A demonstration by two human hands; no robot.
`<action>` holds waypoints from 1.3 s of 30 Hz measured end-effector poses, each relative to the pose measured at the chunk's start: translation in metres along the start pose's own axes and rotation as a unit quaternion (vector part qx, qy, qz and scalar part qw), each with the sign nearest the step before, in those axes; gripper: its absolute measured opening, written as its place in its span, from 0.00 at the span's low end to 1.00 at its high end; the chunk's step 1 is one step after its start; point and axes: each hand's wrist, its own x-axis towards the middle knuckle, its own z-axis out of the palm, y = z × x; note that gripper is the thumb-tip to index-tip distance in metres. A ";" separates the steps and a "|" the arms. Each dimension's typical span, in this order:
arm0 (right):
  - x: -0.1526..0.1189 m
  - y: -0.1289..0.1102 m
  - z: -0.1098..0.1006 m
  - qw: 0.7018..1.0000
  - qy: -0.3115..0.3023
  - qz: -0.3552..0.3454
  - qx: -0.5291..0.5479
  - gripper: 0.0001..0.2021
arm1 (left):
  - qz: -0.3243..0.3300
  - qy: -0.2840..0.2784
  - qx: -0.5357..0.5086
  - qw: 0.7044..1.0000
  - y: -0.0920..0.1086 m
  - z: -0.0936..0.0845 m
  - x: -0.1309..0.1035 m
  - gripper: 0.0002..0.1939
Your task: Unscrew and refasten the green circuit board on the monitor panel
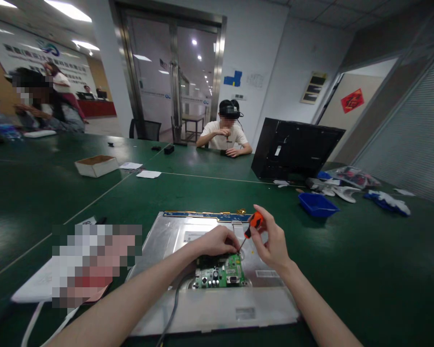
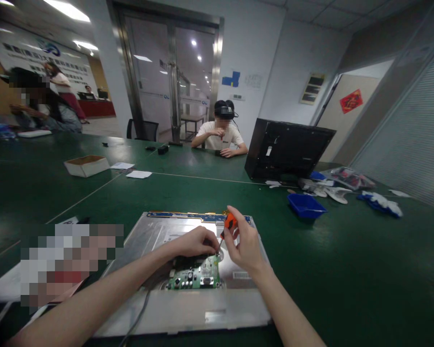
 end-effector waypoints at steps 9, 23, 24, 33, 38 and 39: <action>0.000 0.006 0.005 0.996 0.044 -0.022 -0.073 0.21 | 0.005 0.001 0.003 1.000 0.001 0.000 0.000 0.07; 0.000 0.000 0.003 0.998 0.032 -0.024 -0.050 0.23 | 0.009 0.000 -0.004 1.000 0.000 0.000 0.000 0.07; 0.000 0.000 0.004 0.997 0.038 -0.030 -0.057 0.23 | 0.008 0.000 -0.003 1.000 0.000 0.000 0.000 0.07; 0.000 0.004 0.004 0.997 0.033 -0.029 -0.067 0.21 | 0.017 -0.005 0.004 1.000 0.002 -0.001 0.000 0.07; -0.003 0.003 0.003 0.999 0.008 -0.026 -0.017 0.25 | 0.010 -0.006 -0.001 1.000 0.003 0.000 -0.001 0.07; -0.003 0.002 0.003 0.999 0.011 -0.029 -0.019 0.25 | 0.008 -0.006 -0.002 1.000 0.003 0.000 -0.001 0.08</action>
